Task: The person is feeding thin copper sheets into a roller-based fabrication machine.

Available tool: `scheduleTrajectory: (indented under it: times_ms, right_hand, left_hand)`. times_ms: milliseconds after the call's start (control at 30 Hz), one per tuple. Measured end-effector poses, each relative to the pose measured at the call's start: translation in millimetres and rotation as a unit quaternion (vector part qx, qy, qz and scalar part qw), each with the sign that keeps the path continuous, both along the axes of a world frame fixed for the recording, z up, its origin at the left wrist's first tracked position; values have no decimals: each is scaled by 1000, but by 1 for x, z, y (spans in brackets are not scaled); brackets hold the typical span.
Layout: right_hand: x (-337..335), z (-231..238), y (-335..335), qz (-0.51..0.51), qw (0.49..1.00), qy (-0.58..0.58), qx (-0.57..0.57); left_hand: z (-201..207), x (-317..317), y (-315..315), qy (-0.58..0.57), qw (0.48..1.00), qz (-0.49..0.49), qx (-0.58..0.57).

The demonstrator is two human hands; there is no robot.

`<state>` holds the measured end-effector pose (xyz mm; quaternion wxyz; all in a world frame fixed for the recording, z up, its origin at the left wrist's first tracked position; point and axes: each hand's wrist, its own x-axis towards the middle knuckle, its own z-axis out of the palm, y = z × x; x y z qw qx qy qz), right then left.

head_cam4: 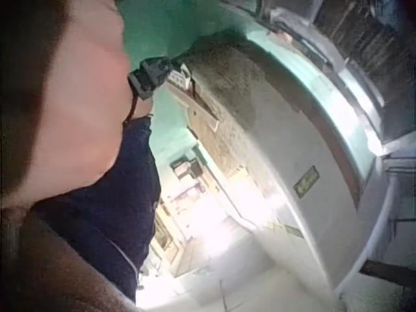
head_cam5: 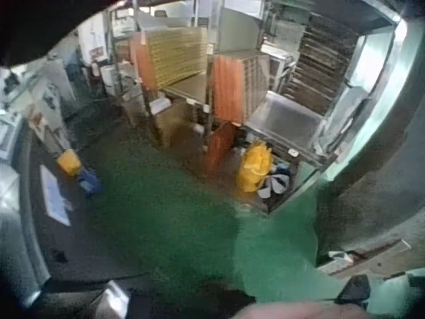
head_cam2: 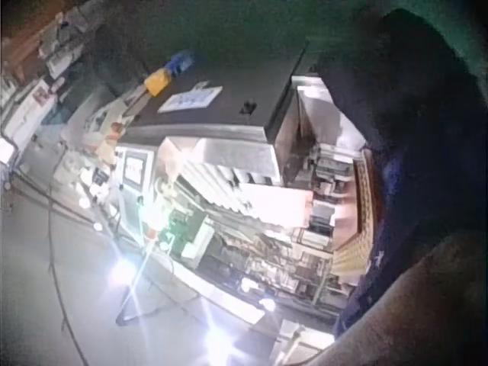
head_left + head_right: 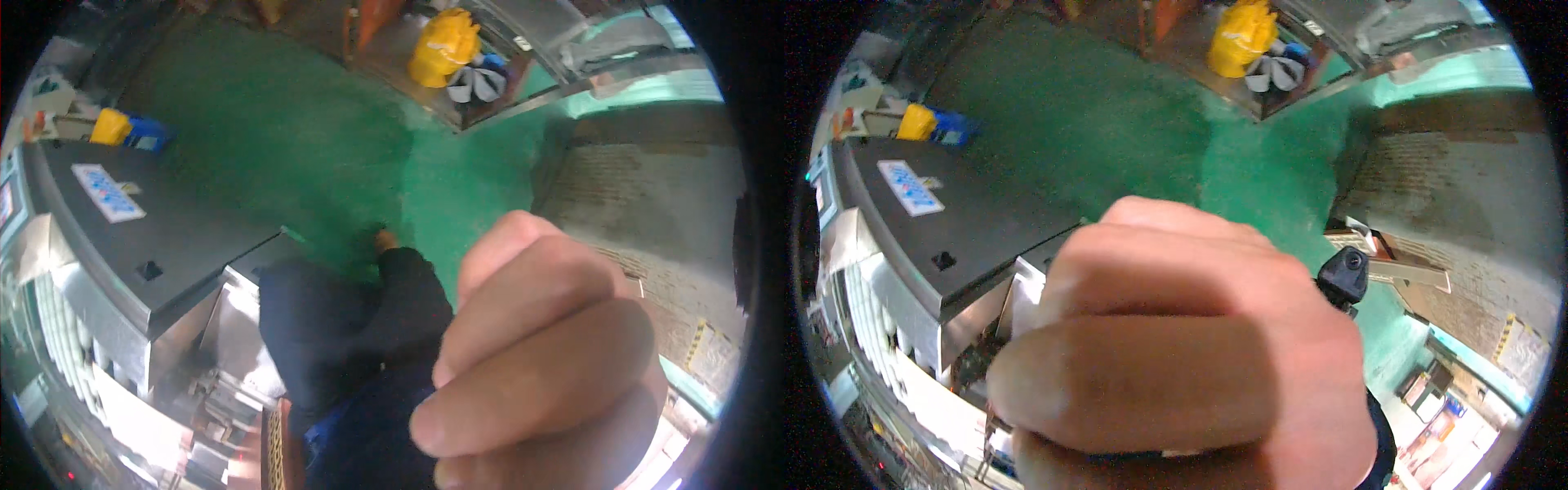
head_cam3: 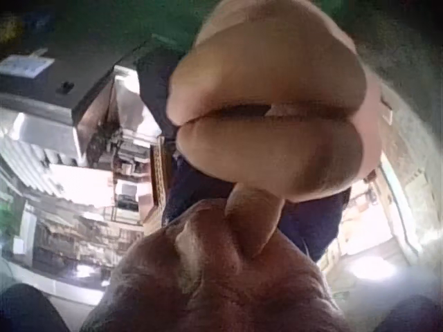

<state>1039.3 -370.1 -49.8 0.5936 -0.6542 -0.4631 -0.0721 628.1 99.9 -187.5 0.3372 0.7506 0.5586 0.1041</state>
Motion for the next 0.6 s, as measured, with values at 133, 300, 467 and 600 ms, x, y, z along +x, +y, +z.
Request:
scheduleTrajectory:
  times_ms: [133,300,467,600]
  right_hand:
    - [11,-37,17,50,995,76,33]
    - [-12,-84,75,198,871,439,100]
    - [-76,-68,79,515,802,298,-56]
    - [-144,-48,85,671,713,199,-23]
  left_hand:
    - [50,-74,-6,-11,998,54,21]
    - [125,-205,-48,-55,982,165,73]
    - [153,-328,-104,-109,952,266,108]
    - [157,-419,-150,-146,924,332,120]
